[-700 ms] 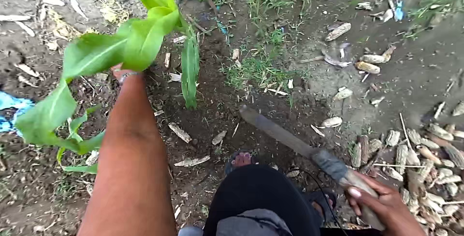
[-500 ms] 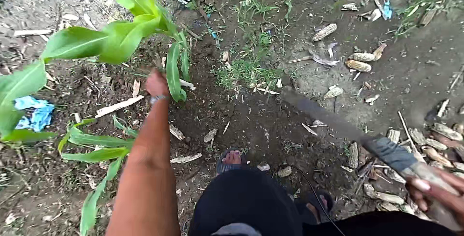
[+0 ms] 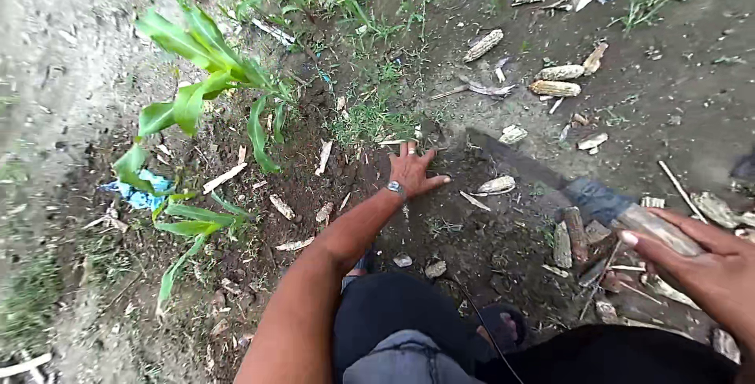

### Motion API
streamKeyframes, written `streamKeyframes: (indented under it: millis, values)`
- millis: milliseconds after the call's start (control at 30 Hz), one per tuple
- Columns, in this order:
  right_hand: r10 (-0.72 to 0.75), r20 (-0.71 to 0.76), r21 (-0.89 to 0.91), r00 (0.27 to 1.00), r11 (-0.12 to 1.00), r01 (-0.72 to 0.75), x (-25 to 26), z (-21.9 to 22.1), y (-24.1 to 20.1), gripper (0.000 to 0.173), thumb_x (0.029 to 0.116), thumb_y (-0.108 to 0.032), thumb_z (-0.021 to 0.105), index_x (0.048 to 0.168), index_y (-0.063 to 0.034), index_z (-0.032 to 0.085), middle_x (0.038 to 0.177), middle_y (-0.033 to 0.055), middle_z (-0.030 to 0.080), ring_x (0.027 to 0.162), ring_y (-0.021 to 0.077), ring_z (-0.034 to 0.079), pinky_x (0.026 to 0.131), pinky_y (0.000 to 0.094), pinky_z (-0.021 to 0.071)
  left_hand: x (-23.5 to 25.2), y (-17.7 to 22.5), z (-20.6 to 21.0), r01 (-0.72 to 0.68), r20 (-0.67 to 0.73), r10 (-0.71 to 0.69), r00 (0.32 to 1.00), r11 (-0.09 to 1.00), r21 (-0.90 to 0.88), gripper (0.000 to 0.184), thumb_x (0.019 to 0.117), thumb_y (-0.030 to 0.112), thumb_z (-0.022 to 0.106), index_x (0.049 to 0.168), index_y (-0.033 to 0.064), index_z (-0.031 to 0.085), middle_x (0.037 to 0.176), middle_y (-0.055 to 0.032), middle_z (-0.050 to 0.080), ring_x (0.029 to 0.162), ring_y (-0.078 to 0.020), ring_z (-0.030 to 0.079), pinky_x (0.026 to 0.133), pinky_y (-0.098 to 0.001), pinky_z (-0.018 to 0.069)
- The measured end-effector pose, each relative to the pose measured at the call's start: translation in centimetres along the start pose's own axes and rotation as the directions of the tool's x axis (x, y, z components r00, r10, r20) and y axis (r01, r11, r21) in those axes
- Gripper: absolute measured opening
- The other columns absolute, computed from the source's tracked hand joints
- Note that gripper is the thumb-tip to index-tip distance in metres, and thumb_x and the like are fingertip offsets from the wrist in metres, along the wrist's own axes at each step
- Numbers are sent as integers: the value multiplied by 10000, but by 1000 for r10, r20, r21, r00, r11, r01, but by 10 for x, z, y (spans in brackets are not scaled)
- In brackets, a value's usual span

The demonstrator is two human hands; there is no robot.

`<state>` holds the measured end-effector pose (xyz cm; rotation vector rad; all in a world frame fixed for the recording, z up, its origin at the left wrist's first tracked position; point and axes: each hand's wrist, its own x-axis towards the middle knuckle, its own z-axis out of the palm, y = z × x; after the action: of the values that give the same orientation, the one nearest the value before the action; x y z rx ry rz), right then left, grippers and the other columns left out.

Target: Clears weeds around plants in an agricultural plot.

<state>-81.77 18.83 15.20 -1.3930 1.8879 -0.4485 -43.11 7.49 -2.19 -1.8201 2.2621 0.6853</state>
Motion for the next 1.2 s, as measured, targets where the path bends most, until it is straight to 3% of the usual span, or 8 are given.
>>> streamKeyframes:
  millis: [133,200,300,467,667,833,1033,1200]
  values:
    - [-83,-12,-125,997,989,81,-8,-6,13,610,856,-477,725,1329,-95,677,1117,240,720,970,415,703,837,681,511,-52,51,44,-228,185,229,956,973,-28,1100,656,885,704,1563,312,460,1727,-196,157,1540,-527,191,1031,-796,383]
    - [-113,-14,-126,994,986,110,-9,-6,13,573,861,-462,739,1319,-121,690,1089,231,730,939,432,705,798,706,504,-68,57,49,-407,328,393,859,913,-28,797,809,543,829,1503,284,534,1690,-195,280,1492,-518,324,977,-755,449]
    - [-153,-27,-108,988,983,149,-12,-9,5,545,866,-460,723,1320,-160,695,1069,211,739,913,428,709,761,707,504,-66,57,26,-327,432,320,843,943,-61,373,989,92,619,1362,99,635,1503,-295,485,1298,-497,565,930,-663,548]
    - [-69,86,-98,994,992,77,-4,-9,5,629,870,-374,791,1451,-237,593,1021,266,717,903,507,674,764,740,471,-52,81,-39,138,211,-80,974,951,-277,436,1042,117,549,1452,-29,524,1361,-306,608,1264,-425,622,1098,-563,489]
    - [26,213,-95,977,996,-6,33,-9,49,637,856,-388,829,1411,-154,621,1139,298,689,1047,530,644,875,764,443,-17,141,-124,-22,-9,20,1000,947,-319,356,1017,52,572,1364,-12,613,1300,-294,629,1173,-431,656,1006,-603,534]
    - [55,194,50,979,997,-66,25,-10,72,553,865,-348,810,1336,-95,668,1113,238,711,954,410,694,848,673,514,70,84,-113,127,-113,-152,982,971,-203,451,954,4,576,1396,73,628,1389,-282,594,1222,-462,633,985,-646,532]
    - [186,180,482,966,840,-251,1,-5,93,588,819,-218,742,1353,-10,613,899,71,724,597,130,653,542,302,580,89,18,-33,-220,95,220,971,975,-3,584,890,13,740,1438,178,623,1638,-118,420,1547,-455,271,1119,-770,341]
    - [255,263,644,930,671,-366,-5,-4,76,491,911,-89,602,1392,-11,542,764,-7,702,560,113,651,518,279,579,44,-50,-15,-270,141,269,953,963,-11,342,923,10,649,1236,122,728,1422,-193,611,1422,-463,455,1077,-699,413]
